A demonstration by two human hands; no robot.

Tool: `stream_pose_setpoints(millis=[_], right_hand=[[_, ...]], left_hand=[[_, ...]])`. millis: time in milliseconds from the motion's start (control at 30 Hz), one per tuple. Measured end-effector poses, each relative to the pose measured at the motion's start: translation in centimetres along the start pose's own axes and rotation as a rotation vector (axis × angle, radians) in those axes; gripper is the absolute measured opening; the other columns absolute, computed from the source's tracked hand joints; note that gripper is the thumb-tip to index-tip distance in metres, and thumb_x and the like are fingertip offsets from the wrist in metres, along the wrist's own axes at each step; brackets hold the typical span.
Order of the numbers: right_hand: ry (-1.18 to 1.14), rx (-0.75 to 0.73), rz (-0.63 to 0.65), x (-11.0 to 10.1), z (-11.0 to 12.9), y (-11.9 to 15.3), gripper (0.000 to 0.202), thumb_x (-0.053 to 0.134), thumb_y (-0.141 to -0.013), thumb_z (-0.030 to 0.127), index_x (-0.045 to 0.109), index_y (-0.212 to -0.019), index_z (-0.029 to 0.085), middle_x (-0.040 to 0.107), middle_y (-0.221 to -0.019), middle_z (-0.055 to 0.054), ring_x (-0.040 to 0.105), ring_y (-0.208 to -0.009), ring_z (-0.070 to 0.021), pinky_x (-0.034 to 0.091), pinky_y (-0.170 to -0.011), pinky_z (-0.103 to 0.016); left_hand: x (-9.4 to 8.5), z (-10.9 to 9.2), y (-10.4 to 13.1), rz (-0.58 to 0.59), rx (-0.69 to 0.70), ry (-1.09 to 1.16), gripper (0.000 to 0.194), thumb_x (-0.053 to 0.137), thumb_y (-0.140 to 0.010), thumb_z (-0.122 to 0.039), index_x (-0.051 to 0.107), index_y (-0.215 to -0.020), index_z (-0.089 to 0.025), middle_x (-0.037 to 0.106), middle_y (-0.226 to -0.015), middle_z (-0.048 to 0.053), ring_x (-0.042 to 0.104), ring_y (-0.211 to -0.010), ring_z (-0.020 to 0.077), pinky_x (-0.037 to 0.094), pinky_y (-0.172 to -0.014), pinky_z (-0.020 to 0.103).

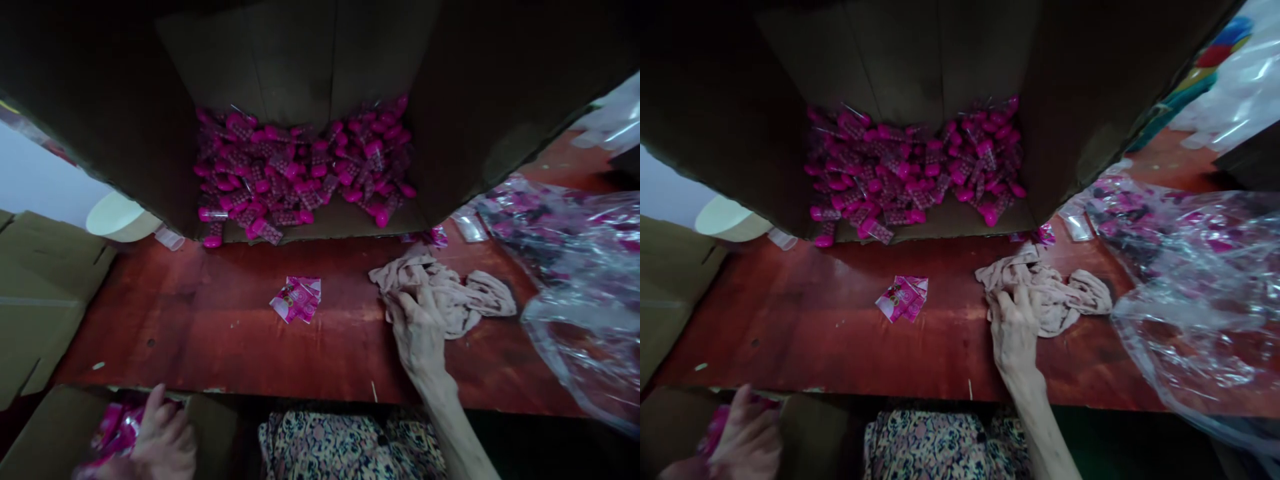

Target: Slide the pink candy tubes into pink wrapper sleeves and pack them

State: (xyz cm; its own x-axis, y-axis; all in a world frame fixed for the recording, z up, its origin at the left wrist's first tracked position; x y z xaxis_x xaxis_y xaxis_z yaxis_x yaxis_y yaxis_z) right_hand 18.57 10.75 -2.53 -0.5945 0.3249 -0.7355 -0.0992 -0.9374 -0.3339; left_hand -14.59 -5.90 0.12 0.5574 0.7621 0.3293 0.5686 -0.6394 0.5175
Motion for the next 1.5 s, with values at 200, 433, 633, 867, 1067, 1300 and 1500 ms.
stream_pose_setpoints(millis=[200,433,633,867,1067,1300,1500], right_hand=[[-0.202,0.053,-0.010,-1.5,-0.9,0.9,0.026,0.047,-0.087,0.033,0.061,-0.072,0.018,0.059,-0.070,-0.004,0.055,-0.070,-0.0195,0.044,-0.072,-0.036],[-0.385,0.126,-0.065,-1.9,-3.0,1.3,0.020,0.054,-0.083,0.033,0.069,-0.085,0.018,0.070,-0.088,-0.007,0.063,-0.082,-0.0212,0.049,-0.080,-0.038],[-0.425,0.194,-0.151,-1.0,-3.1,1.0,0.019,0.064,-0.076,0.035,0.071,-0.080,0.018,0.071,-0.080,-0.007,0.063,-0.077,-0.0224,0.048,-0.081,-0.041],[-0.450,0.256,-0.114,-1.3,-1.0,1.0,0.021,0.065,-0.075,0.036,0.070,-0.084,0.018,0.068,-0.082,-0.005,0.062,-0.076,-0.0199,0.050,-0.072,-0.034],[-0.411,0.171,-0.030,-1.2,1.6,1.5,0.016,0.060,-0.080,0.032,0.068,-0.085,0.019,0.065,-0.081,-0.005,0.061,-0.074,-0.0188,0.049,-0.072,-0.033],[-0.410,0.068,-0.037,-0.9,3.3,1.6,0.015,0.056,-0.082,0.028,0.067,-0.079,0.018,0.067,-0.076,-0.004,0.063,-0.070,-0.0180,0.050,-0.067,-0.030],[-0.457,0.072,-0.004,-0.7,3.7,1.6,0.012,0.057,-0.082,0.026,0.066,-0.079,0.019,0.066,-0.073,-0.003,0.061,-0.067,-0.0171,0.048,-0.065,-0.029]], left_hand=[[19.2,7.2,2.6,0.658,0.129,-0.452,0.028,0.064,-0.073,-0.023,0.067,-0.101,-0.023,0.069,-0.097,0.009,0.063,-0.076,0.0194,0.051,-0.069,0.032],[24.5,15.8,3.0,0.938,0.851,-0.928,0.037,0.034,-0.086,-0.014,0.050,-0.121,-0.011,0.047,-0.132,0.020,0.042,-0.124,0.0256,0.035,-0.099,0.041],[23.8,12.0,2.0,0.787,0.804,-1.118,0.021,0.050,-0.084,-0.023,0.062,-0.067,-0.020,0.062,-0.071,0.004,0.059,-0.067,0.0182,0.046,-0.065,0.030],[16.0,3.3,-4.8,0.104,0.915,-1.405,0.017,0.066,-0.071,-0.033,0.064,-0.081,-0.019,0.059,-0.084,0.010,0.053,-0.081,0.0283,0.038,-0.075,0.040],[14.9,3.8,-6.8,0.185,0.766,-1.398,0.013,0.062,-0.070,-0.031,0.060,-0.065,-0.019,0.061,-0.067,0.006,0.055,-0.065,0.0236,0.036,-0.063,0.033],[15.0,3.5,-5.9,0.214,0.761,-1.307,0.022,0.050,-0.077,-0.025,0.064,-0.061,-0.020,0.064,-0.066,0.006,0.055,-0.064,0.0205,0.038,-0.066,0.032],[14.1,2.9,-5.4,0.090,0.769,-1.172,0.016,0.056,-0.075,-0.029,0.068,-0.071,-0.018,0.068,-0.073,0.007,0.059,-0.068,0.0212,0.042,-0.070,0.033]])
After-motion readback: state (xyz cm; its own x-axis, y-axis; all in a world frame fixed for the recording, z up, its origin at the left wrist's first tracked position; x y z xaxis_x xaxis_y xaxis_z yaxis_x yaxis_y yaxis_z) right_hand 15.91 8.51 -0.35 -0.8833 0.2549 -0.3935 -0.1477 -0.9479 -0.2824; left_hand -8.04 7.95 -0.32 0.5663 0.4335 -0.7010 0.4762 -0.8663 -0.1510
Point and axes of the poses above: each hand's wrist, its own y-axis away from the middle knuckle, its own x-axis out of the palm, z = x × y, the point moved 2 cm from there along -y, towards the middle knuckle
